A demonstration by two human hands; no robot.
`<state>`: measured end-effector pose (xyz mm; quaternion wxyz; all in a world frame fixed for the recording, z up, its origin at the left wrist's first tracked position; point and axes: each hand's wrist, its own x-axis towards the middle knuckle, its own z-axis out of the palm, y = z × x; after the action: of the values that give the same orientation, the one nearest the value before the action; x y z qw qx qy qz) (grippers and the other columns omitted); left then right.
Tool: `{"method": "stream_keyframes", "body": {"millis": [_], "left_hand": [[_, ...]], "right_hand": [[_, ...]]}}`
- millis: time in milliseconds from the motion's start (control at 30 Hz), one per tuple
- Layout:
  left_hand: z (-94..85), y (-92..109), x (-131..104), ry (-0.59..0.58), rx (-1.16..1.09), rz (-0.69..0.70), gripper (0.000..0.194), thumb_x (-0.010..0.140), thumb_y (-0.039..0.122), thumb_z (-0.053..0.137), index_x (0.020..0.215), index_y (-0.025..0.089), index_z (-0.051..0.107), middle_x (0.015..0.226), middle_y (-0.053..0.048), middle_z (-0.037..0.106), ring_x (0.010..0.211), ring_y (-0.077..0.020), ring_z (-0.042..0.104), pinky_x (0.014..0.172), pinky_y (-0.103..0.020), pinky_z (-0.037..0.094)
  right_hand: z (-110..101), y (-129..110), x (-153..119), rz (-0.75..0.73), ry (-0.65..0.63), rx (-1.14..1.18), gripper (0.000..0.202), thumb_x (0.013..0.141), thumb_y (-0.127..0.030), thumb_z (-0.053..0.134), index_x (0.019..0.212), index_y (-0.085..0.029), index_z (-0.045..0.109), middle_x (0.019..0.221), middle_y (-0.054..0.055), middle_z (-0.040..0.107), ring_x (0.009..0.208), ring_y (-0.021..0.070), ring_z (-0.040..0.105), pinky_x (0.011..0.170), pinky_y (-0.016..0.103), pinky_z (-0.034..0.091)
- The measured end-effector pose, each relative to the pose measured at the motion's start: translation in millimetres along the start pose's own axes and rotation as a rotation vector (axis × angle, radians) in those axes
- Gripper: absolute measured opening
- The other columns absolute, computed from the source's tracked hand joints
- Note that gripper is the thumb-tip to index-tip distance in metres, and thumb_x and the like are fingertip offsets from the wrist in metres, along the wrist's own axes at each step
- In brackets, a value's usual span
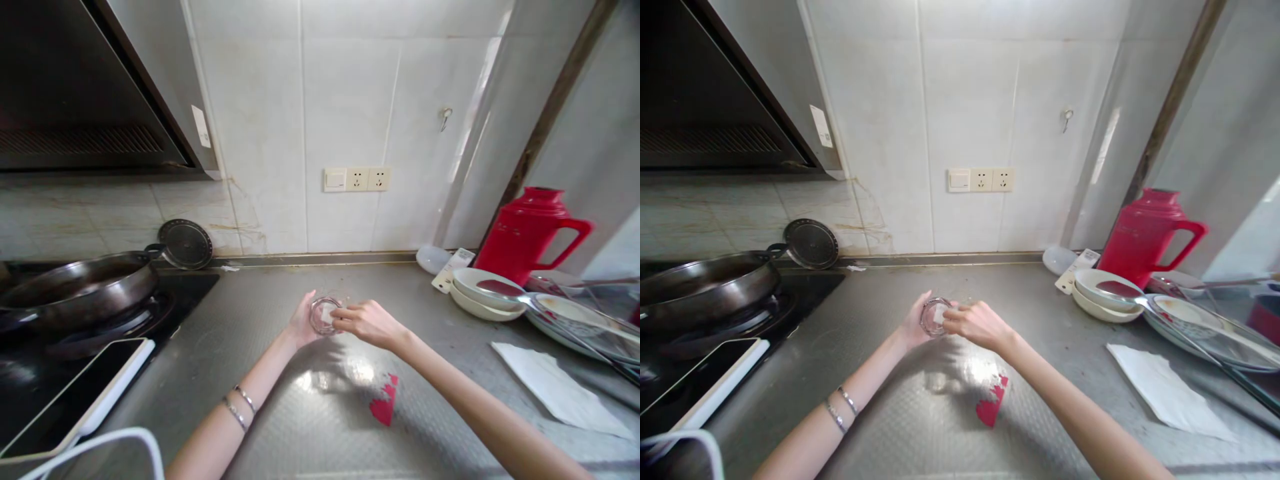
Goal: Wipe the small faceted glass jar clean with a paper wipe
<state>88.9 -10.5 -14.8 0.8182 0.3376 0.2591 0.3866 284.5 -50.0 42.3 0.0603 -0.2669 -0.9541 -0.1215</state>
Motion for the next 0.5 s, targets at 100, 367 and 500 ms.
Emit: {"method": "stream_keyframes", "body": {"millis": [100, 367, 500], "left_hand": [[6.4, 0, 3, -0.034, -0.052, -0.114, 0.058, 0.080, 0.062, 0.046, 0.104, 0.012, 0.064, 0.077, -0.009, 0.070, 0.064, -0.0253, 0.066, 0.066, -0.044, 0.052], [5.9, -14, 12, 0.236, -0.057, 0.074, 0.028, 0.077, 0.038, 0.059, 0.086, 0.012, 0.067, 0.067, -0.005, 0.069, 0.054, -0.0166, 0.063, 0.051, -0.027, 0.048], [7.2, -17, 9, 0.274, -0.011, 0.144, 0.028, 0.076, 0.035, 0.058, 0.088, 0.011, 0.069, 0.069, -0.006, 0.071, 0.055, -0.0160, 0.063, 0.048, -0.024, 0.045]], "right_hand": [[10, 2, 2, -0.053, 0.024, -0.042, 0.027, 0.100, -0.023, 0.035, 0.101, -0.020, 0.061, 0.103, 0.007, 0.065, 0.093, 0.0166, 0.058, 0.064, 0.025, 0.038], [12, -6, 7, -0.011, 0.032, -0.063, 0.024, 0.093, -0.015, 0.045, 0.114, -0.018, 0.057, 0.114, 0.010, 0.064, 0.118, 0.0229, 0.044, 0.087, 0.037, 0.039], [15, -11, 5, 0.006, 0.012, -0.075, 0.035, 0.089, -0.009, 0.048, 0.121, -0.020, 0.054, 0.121, 0.009, 0.059, 0.118, 0.0244, 0.044, 0.090, 0.041, 0.039]]}}
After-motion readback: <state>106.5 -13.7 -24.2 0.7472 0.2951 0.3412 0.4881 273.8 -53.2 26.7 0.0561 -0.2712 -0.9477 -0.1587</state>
